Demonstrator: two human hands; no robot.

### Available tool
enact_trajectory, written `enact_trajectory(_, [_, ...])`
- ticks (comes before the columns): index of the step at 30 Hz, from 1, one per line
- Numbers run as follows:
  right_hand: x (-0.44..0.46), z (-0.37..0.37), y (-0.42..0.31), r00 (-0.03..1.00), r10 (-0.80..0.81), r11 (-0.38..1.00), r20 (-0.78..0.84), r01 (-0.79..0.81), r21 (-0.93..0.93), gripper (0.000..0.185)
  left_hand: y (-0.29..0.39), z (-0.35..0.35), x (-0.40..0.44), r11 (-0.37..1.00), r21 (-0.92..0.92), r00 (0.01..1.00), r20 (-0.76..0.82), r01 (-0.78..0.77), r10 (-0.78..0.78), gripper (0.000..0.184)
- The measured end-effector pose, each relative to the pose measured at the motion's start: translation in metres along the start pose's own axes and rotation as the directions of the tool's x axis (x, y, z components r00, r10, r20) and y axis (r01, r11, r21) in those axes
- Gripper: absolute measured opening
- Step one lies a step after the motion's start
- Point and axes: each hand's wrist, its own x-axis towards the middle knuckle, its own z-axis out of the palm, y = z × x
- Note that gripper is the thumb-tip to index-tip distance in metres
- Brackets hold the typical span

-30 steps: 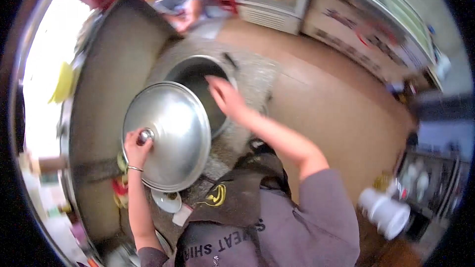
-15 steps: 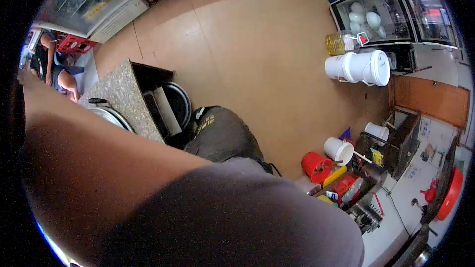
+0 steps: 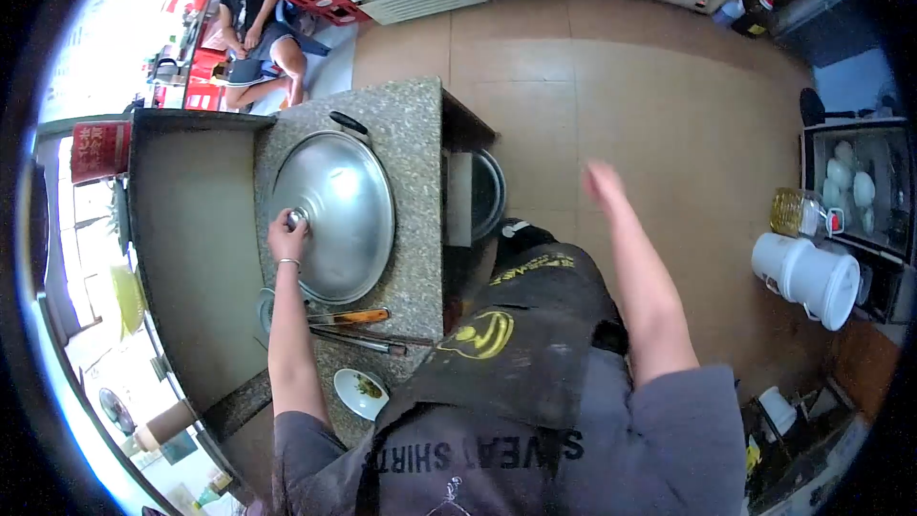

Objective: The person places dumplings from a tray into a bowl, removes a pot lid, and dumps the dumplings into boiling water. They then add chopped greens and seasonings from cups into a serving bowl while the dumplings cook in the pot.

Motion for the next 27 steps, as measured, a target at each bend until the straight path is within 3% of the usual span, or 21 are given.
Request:
enact_trajectory(1, [-0.035, -0.044, 0.033, 0.990, 0.133, 0.979, -0.048, -0.138, -0.152, 0.033, -0.002, 0.000, 0.002, 1.000, 0.024, 1.000, 0.023, 0.010, -0.011, 0.040])
enact_trajectory(2, [-0.059, -0.094, 0.080, 0.971, 0.221, 0.961, -0.092, -0.232, -0.150, 0.031, -0.003, 0.001, 0.005, 1.000, 0.025, 1.000, 0.011, 0.019, -0.019, 0.040])
enact_trajectory(3, [-0.093, -0.127, 0.097, 0.905, 0.348, 0.915, -0.246, -0.385, -0.122, 0.026, -0.006, 0.003, 0.007, 0.999, 0.037, 1.000, -0.003, 0.022, -0.022, 0.042])
enact_trajectory(5, [-0.128, -0.219, 0.176, 0.824, 0.408, 0.871, -0.393, -0.481, -0.105, 0.028, -0.028, 0.017, 0.012, 0.998, -0.006, 0.997, 0.012, 0.070, -0.070, 0.044])
enact_trajectory(6, [-0.152, -0.243, 0.157, 0.777, 0.475, 0.824, -0.413, -0.557, -0.101, 0.017, -0.026, 0.016, 0.011, 0.996, -0.003, 0.996, -0.001, 0.092, -0.092, 0.044])
enact_trajectory(7, [-0.157, -0.267, 0.169, 0.705, 0.486, 0.839, -0.517, -0.541, 0.051, 0.018, -0.019, 0.014, 0.011, 0.986, 0.019, 0.984, 0.051, 0.167, -0.168, 0.046])
enact_trajectory(8, [-0.157, -0.279, 0.157, 0.656, 0.489, 0.830, -0.576, -0.552, 0.076, 0.016, -0.013, 0.012, 0.013, 0.970, 0.043, 0.965, 0.100, 0.238, -0.242, 0.049])
enact_trajectory(11, [-0.093, -0.308, 0.122, 0.665, 0.500, 0.841, -0.556, -0.527, 0.125, 0.017, -0.004, 0.018, 0.006, 0.979, 0.078, 0.980, -0.080, 0.187, -0.181, 0.054])
enact_trajectory(12, [-0.065, -0.294, 0.083, 0.738, 0.416, 0.867, -0.531, -0.499, -0.015, 0.017, 0.011, 0.028, 0.001, 0.975, 0.059, 0.972, -0.114, 0.214, -0.206, 0.054])
enact_trajectory(14, [0.008, -0.276, 0.021, 0.836, 0.350, 0.875, -0.422, -0.453, -0.169, 0.019, 0.046, 0.038, -0.002, 0.951, 0.148, 0.843, -0.513, 0.273, -0.162, 0.051])
enact_trajectory(15, [0.057, -0.280, 0.005, 0.865, 0.356, 0.875, -0.354, -0.441, -0.197, 0.020, 0.068, 0.049, 0.000, 0.949, -0.074, 0.815, -0.494, 0.307, -0.303, 0.043])
enact_trajectory(16, [0.101, -0.264, -0.032, 0.907, 0.263, 0.912, -0.329, -0.345, -0.221, 0.016, 0.096, 0.073, 0.003, 0.893, -0.308, 0.780, -0.444, 0.329, -0.441, 0.036])
enact_trajectory(18, [0.175, -0.211, -0.124, 0.967, 0.059, 0.951, -0.247, -0.130, -0.282, 0.017, 0.171, 0.128, 0.009, 0.674, -0.643, 0.807, -0.144, 0.364, -0.573, 0.024])
enact_trajectory(19, [0.202, -0.180, -0.169, 0.984, -0.045, 0.949, -0.174, -0.012, -0.316, 0.019, 0.241, 0.130, 0.017, 0.707, -0.626, 0.869, -0.092, 0.329, -0.486, 0.018])
enact_trajectory(20, [0.229, -0.156, -0.205, 0.988, -0.084, 0.938, -0.130, 0.035, -0.344, 0.019, 0.270, 0.162, 0.018, 0.630, -0.713, 0.898, -0.002, 0.307, -0.440, 0.016])
enact_trajectory(21, [0.260, -0.128, -0.243, 0.995, -0.087, 0.914, -0.044, 0.062, -0.400, 0.019, 0.338, 0.137, 0.027, 0.664, -0.668, 0.927, 0.108, 0.334, -0.358, 0.016])
enact_trajectory(22, [0.294, -0.094, -0.281, 0.995, -0.090, 0.885, 0.046, 0.101, -0.454, 0.018, 0.369, 0.129, 0.038, 0.697, -0.672, 0.968, 0.199, 0.249, -0.154, 0.018])
enact_trajectory(23, [0.313, -0.050, -0.322, 0.975, -0.185, 0.895, 0.119, 0.217, -0.389, 0.017, 0.389, 0.126, 0.048, 0.711, -0.683, 0.976, 0.219, 0.165, -0.015, 0.021])
enact_trajectory(24, [0.304, 0.002, -0.367, 0.943, -0.276, 0.894, 0.186, 0.323, -0.311, 0.016, 0.394, 0.136, 0.056, 0.737, -0.661, 0.971, 0.237, 0.143, 0.024, 0.023])
enact_trajectory(25, [0.286, 0.056, -0.412, 0.888, -0.339, 0.906, 0.311, 0.398, -0.146, 0.015, 0.397, 0.141, 0.067, 0.693, -0.701, 0.969, 0.248, 0.168, 0.015, 0.024])
enact_trajectory(27, [0.217, 0.158, -0.495, 0.732, -0.444, 0.890, 0.516, 0.428, 0.158, 0.013, 0.376, 0.167, 0.095, 0.742, -0.632, 0.965, 0.251, 0.224, -0.078, 0.023])
